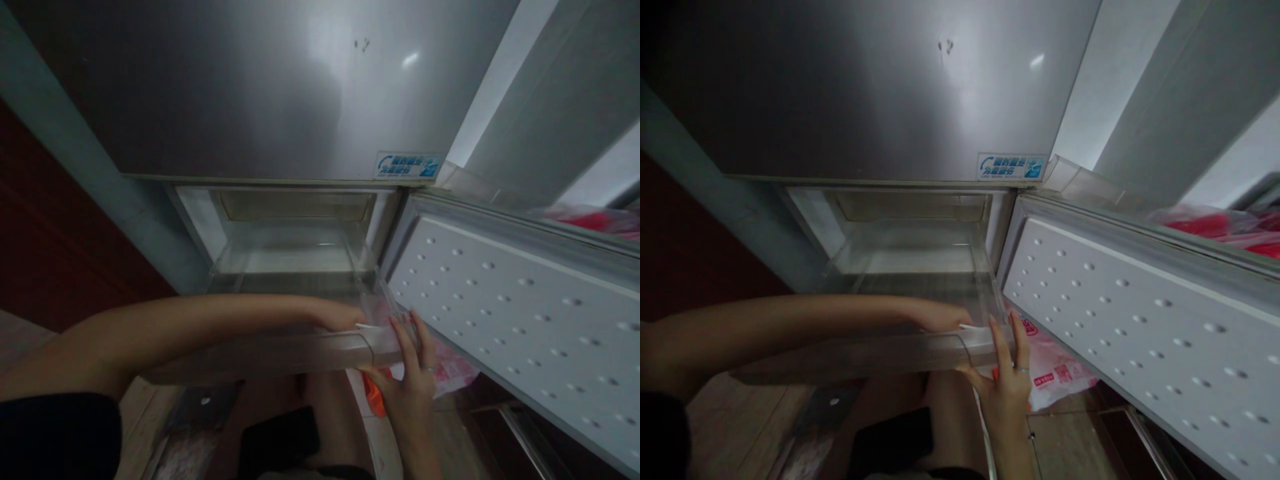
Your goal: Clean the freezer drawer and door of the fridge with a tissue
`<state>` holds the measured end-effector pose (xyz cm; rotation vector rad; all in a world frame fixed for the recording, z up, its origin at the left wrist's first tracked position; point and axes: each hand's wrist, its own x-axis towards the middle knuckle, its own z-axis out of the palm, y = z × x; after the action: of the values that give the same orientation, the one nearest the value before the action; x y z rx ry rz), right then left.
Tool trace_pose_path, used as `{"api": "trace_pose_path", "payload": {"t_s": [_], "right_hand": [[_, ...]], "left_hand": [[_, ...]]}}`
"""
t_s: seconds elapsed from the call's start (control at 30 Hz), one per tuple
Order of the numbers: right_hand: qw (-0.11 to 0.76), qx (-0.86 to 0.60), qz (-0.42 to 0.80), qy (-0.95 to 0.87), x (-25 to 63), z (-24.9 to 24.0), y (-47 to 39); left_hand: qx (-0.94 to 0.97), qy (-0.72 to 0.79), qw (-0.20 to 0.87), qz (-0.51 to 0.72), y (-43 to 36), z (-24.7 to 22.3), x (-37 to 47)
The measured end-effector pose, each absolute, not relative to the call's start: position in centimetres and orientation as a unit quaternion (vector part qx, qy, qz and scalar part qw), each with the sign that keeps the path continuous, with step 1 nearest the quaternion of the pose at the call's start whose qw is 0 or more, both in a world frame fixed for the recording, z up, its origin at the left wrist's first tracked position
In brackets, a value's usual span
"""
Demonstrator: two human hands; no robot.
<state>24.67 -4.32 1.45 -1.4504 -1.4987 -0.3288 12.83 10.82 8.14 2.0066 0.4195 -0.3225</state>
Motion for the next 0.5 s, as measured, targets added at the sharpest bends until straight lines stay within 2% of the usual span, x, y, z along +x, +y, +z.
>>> {"api": "trace_pose_path", "payload": {"t_s": [0.23,0.5], "right_hand": [[0.485,-0.609,-0.139,-0.612,23.9,1.6,-4.0],[0.477,-0.604,-0.156,-0.619,24.3,1.7,-3.9]], "left_hand": [[0.847,0.211,0.471,-0.128,11.4,10.4,5.1],[0.771,0.354,0.511,-0.142,10.6,13.9,-5.3]]}}
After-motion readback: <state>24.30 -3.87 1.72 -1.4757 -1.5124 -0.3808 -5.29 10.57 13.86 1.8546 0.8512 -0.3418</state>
